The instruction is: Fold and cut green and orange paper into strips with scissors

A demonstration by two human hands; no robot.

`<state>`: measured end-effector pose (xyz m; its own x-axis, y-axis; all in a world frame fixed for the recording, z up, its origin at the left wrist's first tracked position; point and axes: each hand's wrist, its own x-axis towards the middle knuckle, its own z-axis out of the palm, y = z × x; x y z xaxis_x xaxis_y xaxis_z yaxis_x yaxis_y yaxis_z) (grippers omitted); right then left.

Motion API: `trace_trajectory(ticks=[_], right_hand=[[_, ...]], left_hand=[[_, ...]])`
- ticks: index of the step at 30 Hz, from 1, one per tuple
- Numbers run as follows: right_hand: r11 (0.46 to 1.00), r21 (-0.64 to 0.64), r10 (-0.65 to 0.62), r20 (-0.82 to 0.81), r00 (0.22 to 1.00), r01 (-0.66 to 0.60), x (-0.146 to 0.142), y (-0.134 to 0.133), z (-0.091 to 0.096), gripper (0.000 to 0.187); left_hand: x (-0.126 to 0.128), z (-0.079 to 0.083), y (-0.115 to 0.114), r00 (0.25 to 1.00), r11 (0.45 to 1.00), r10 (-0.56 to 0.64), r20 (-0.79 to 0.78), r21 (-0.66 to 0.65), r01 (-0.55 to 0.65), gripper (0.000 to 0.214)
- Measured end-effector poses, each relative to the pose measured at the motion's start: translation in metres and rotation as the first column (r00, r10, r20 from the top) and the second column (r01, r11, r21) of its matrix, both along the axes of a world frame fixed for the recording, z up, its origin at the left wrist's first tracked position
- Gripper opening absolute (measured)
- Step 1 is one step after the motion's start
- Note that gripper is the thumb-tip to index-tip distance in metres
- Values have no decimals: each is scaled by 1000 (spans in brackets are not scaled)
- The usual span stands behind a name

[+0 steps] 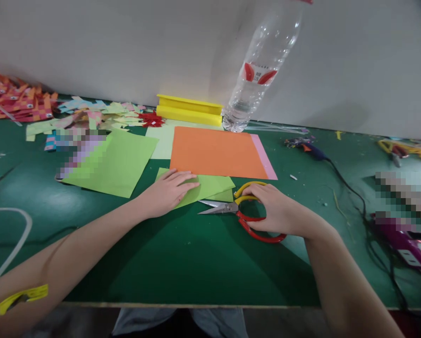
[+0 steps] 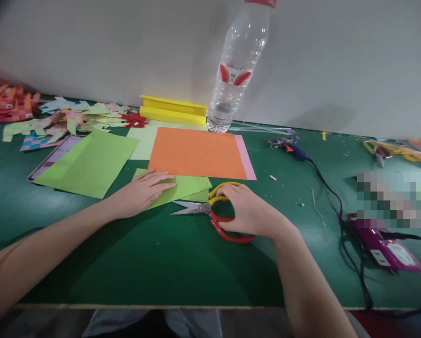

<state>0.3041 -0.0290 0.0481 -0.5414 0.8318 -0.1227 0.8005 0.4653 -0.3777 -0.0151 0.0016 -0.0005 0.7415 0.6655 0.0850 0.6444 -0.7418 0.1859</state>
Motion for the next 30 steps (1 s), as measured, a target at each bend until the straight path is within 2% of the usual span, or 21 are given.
trace_trajectory(ticks=[15, 22, 30], right_hand=[[1000, 15, 8, 55, 998, -9, -1, 0, 2, 49], [996, 71, 48, 85, 995, -54, -11, 0, -1, 49], [978, 167, 113, 73, 991, -124, -19, 1, -4, 48]], left_hand=[[0, 2, 0, 1000, 1000, 8, -13, -5, -9, 41], [1, 0, -1, 999, 1000, 5, 31, 20, -6, 41], [8, 2, 1, 994, 992, -94, 53, 89, 89, 35]])
